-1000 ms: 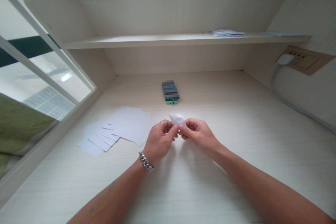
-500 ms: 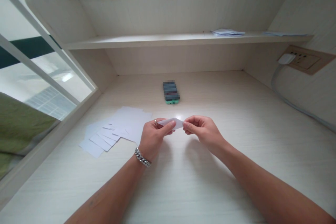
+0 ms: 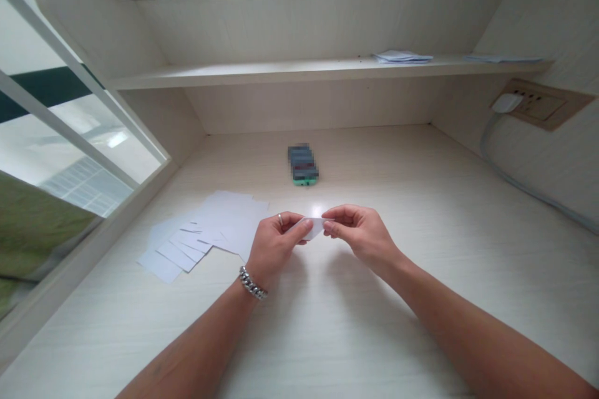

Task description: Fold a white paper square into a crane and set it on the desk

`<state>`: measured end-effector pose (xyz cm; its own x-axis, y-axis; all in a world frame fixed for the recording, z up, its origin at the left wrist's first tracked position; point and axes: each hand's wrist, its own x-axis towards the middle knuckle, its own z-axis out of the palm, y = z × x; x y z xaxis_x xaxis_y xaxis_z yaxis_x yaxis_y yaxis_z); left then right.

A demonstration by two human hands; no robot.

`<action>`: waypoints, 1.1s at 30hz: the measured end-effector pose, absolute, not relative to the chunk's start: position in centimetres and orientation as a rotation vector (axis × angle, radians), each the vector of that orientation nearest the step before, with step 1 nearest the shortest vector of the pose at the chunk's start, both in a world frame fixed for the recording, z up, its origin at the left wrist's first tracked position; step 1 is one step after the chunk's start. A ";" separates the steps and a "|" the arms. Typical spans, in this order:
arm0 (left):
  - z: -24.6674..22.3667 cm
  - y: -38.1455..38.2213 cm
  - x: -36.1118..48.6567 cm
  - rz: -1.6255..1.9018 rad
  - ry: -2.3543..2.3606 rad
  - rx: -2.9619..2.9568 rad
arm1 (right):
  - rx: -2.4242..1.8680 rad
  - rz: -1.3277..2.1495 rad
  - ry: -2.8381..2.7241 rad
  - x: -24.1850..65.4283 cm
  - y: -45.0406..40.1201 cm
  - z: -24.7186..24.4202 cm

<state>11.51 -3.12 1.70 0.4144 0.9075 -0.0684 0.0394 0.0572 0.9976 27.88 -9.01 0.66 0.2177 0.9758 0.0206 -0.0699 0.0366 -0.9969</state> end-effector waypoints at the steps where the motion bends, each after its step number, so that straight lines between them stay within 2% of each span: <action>1: 1.7 -3.1 11.5 0.837 0.938 1.360 | -1.232 1.081 -1.004 27.8 -9.0 0.6; 16: 1.3 -3.1 11.9 0.849 0.896 1.239 | -1.229 1.119 -1.022 27.5 -9.2 1.4; 33: 1.3 -3.8 11.6 0.918 0.793 1.428 | -1.232 0.821 -1.142 27.1 -9.5 0.4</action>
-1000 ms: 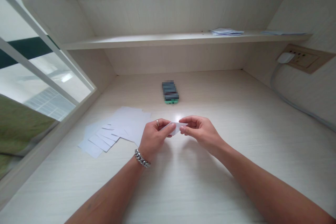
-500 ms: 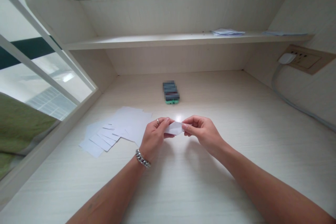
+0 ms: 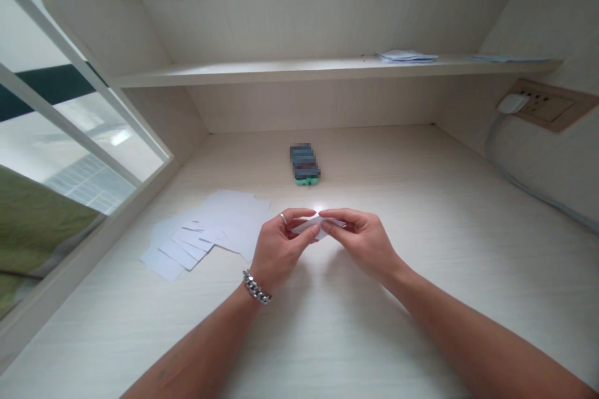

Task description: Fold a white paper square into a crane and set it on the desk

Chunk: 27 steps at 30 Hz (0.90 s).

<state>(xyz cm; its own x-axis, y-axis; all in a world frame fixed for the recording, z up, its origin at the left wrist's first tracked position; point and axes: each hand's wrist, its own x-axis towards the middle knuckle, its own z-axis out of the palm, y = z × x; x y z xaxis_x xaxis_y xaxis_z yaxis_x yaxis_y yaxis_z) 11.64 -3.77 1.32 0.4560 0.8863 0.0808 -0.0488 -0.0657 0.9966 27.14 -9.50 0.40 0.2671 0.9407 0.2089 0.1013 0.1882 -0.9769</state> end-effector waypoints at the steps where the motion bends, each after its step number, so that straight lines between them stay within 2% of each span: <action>1: 1.3 -3.8 11.6 0.924 0.786 1.428 | -1.238 0.782 -1.162 27.1 -9.5 0.4; 10: 1.4 -3.7 11.7 0.967 0.802 1.451 | -1.196 0.629 -1.251 27.1 -9.7 0.0; 20: 1.3 -3.6 11.7 0.916 0.828 1.484 | -1.133 0.962 -1.045 27.3 -9.1 0.1; 27: 1.3 -3.5 11.7 0.870 0.801 1.467 | -1.118 1.037 -1.085 27.6 -8.9 -0.2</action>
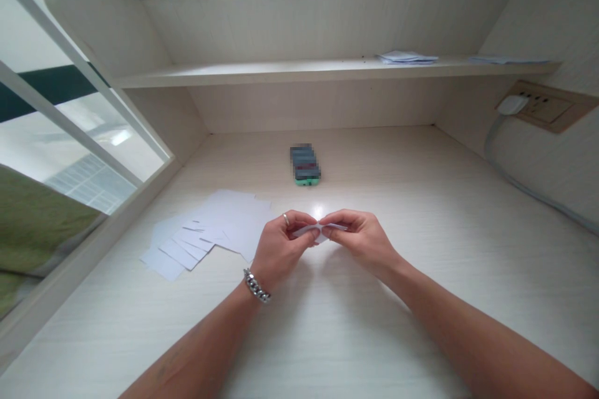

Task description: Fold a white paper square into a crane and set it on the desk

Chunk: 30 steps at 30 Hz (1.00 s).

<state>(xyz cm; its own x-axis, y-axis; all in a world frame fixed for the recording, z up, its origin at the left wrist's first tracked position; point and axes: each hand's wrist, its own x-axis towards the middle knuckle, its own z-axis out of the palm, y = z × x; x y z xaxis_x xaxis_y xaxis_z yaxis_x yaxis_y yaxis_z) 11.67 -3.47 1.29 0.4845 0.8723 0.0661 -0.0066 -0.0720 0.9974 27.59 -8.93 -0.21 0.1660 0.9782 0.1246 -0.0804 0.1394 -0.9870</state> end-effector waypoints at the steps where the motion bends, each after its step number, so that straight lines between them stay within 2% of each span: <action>1: 1.3 -3.4 11.7 0.869 0.798 1.469 | -1.122 1.045 -1.091 27.6 -8.9 -0.2; 16: 1.0 -3.3 11.3 0.820 0.838 1.593 | -1.229 1.158 -1.120 27.9 -8.8 0.2; 30: 1.5 -3.4 11.7 0.775 0.817 1.384 | -1.194 1.200 -1.044 27.4 -9.2 1.0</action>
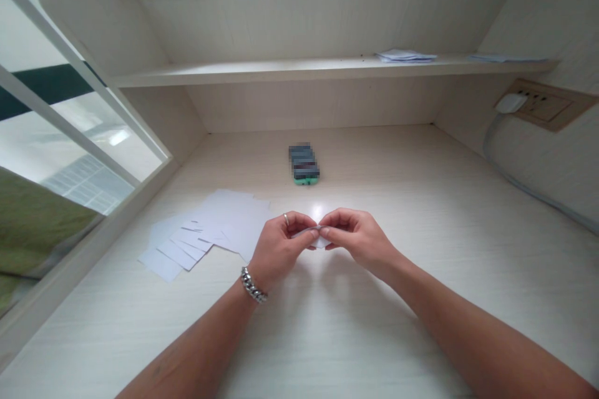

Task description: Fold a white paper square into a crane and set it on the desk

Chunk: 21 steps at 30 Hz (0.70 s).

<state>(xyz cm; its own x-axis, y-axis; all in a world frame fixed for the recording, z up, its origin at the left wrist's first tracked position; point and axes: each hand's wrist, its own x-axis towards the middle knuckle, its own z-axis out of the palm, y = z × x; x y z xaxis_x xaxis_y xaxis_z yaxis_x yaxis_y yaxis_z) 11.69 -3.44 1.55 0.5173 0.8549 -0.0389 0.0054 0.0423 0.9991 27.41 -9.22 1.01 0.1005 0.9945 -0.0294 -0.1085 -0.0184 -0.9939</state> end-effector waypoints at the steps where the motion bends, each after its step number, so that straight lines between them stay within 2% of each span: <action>1: 1.6 -3.5 11.7 0.775 0.822 1.369 | -1.197 1.210 -1.032 27.4 -9.3 1.2; 21: 2.0 -3.6 11.8 0.744 0.855 1.271 | -1.149 1.252 -0.942 27.3 -9.5 1.4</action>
